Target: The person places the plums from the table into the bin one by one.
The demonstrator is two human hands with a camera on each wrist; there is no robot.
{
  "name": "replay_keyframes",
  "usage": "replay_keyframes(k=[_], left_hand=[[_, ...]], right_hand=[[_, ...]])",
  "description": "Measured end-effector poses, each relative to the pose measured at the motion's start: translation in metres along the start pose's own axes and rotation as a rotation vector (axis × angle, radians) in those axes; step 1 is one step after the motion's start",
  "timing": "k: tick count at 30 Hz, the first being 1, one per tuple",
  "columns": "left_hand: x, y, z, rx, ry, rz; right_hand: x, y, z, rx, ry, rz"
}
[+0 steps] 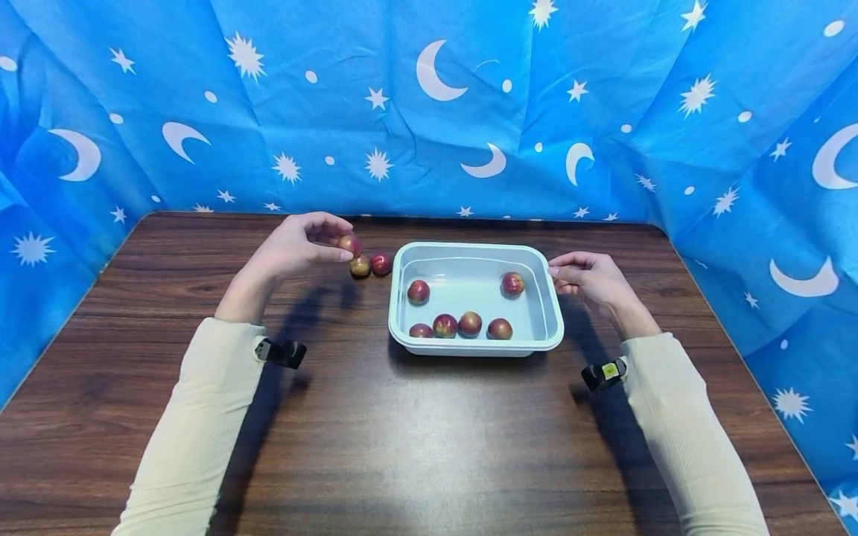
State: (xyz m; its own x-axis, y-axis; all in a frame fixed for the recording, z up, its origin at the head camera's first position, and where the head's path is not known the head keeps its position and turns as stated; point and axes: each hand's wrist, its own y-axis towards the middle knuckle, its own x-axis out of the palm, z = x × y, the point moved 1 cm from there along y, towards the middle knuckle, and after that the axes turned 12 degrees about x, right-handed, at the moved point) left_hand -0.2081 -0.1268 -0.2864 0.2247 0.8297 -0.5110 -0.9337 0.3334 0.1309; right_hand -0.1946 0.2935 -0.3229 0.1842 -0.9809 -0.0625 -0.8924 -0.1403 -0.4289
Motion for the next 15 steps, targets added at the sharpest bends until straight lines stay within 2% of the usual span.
replay_keyframes(k=[8,15], left_hand=[[0.001,0.008,0.016,0.011,-0.026,-0.011],[0.003,0.013,0.028,0.049,-0.003,-0.029]], right_hand=[[-0.001,-0.003,-0.001,0.026,0.006,-0.007],[-0.001,-0.002,0.0,0.023,0.03,-0.023]])
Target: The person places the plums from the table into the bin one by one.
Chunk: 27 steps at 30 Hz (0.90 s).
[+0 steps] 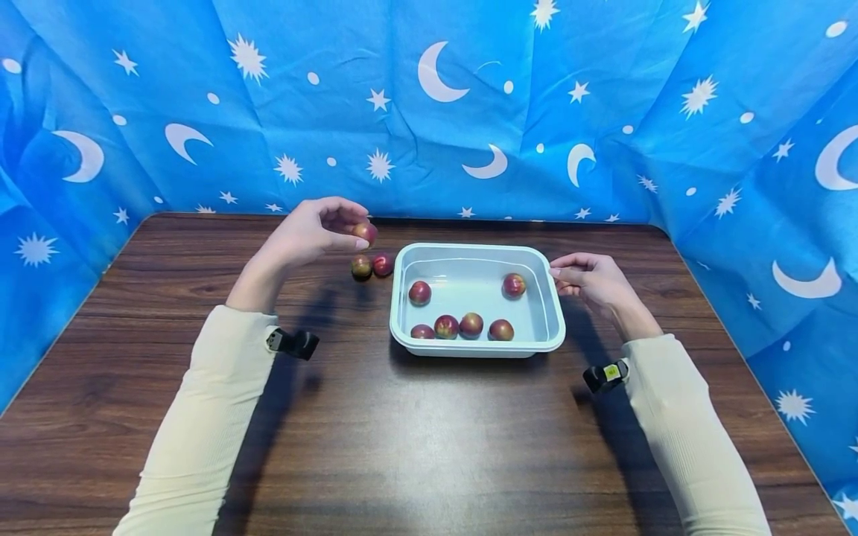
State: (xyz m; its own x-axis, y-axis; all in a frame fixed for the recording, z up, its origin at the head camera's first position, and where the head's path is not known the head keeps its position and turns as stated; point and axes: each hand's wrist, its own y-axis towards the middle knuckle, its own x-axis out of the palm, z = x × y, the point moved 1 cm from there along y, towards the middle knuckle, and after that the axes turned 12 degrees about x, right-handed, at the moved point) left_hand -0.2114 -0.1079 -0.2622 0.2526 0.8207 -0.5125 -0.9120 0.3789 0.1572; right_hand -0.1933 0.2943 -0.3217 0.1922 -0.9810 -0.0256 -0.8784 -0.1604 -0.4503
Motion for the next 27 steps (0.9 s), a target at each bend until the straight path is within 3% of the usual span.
replay_keyframes(k=[14,27], left_hand=[[0.012,0.009,0.015,0.045,-0.02,-0.015],[0.034,0.014,0.024,0.068,0.011,-0.06]], right_hand=[[-0.001,0.001,0.002,-0.011,-0.007,-0.005],[-0.001,0.001,0.002,-0.016,-0.005,-0.016]])
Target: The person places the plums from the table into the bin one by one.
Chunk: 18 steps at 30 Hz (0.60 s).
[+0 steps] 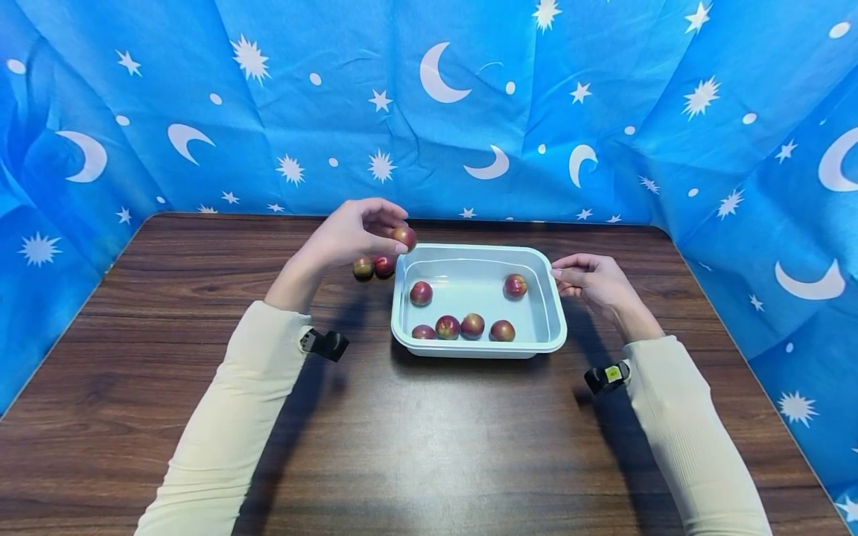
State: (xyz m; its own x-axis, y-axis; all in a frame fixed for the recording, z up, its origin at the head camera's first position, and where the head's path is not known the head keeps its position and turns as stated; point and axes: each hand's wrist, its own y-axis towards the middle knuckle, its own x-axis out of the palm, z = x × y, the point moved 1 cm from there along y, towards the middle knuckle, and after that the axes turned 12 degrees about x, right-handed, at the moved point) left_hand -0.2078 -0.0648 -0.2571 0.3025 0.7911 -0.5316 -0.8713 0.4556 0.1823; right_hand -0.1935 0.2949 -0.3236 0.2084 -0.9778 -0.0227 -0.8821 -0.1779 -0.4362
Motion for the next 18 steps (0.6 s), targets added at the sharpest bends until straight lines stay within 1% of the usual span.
replay_keyframes(k=[7,12,14,18], left_hand=[[0.013,0.003,0.001,0.013,0.005,-0.035],[0.022,0.003,-0.002,0.002,0.009,-0.067],[0.024,0.002,-0.003,-0.007,0.005,-0.075],[0.027,0.001,-0.005,-0.013,-0.017,-0.073]], right_hand=[[0.001,0.001,0.0,-0.012,0.005,0.0],[0.001,0.0,0.001,-0.005,0.011,0.004],[0.001,0.0,0.001,-0.003,0.011,0.004],[0.0,0.0,0.0,-0.003,0.007,0.001]])
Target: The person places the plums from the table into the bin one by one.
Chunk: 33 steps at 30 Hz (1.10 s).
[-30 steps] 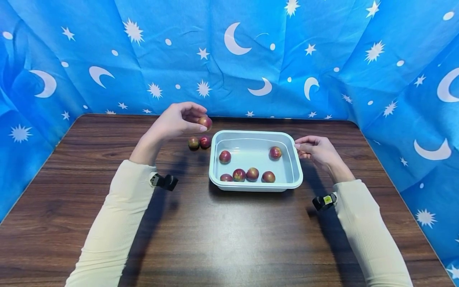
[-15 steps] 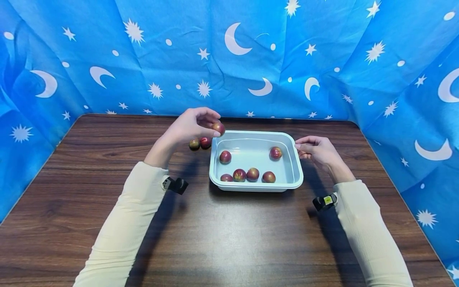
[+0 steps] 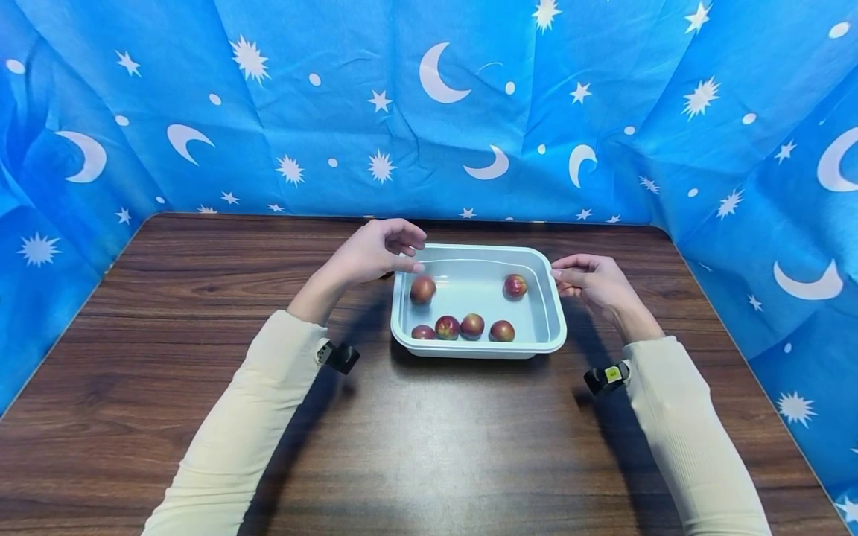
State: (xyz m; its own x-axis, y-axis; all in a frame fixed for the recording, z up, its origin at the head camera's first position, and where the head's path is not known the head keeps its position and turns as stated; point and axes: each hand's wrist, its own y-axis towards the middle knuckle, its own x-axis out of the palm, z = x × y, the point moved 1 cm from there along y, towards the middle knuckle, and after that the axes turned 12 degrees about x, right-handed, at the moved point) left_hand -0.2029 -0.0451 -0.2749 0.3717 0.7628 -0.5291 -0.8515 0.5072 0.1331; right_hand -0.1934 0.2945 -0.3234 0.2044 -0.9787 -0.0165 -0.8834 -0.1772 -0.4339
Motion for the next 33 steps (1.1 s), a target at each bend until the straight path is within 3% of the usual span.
replay_keyframes(k=[16,33], left_hand=[[-0.01,-0.004,-0.011,0.018,0.003,0.027],[-0.029,-0.014,-0.033,-0.023,0.022,0.077]], right_hand=[[-0.001,0.0,-0.001,0.009,0.006,-0.006],[0.0,-0.001,-0.003,0.017,-0.005,0.007]])
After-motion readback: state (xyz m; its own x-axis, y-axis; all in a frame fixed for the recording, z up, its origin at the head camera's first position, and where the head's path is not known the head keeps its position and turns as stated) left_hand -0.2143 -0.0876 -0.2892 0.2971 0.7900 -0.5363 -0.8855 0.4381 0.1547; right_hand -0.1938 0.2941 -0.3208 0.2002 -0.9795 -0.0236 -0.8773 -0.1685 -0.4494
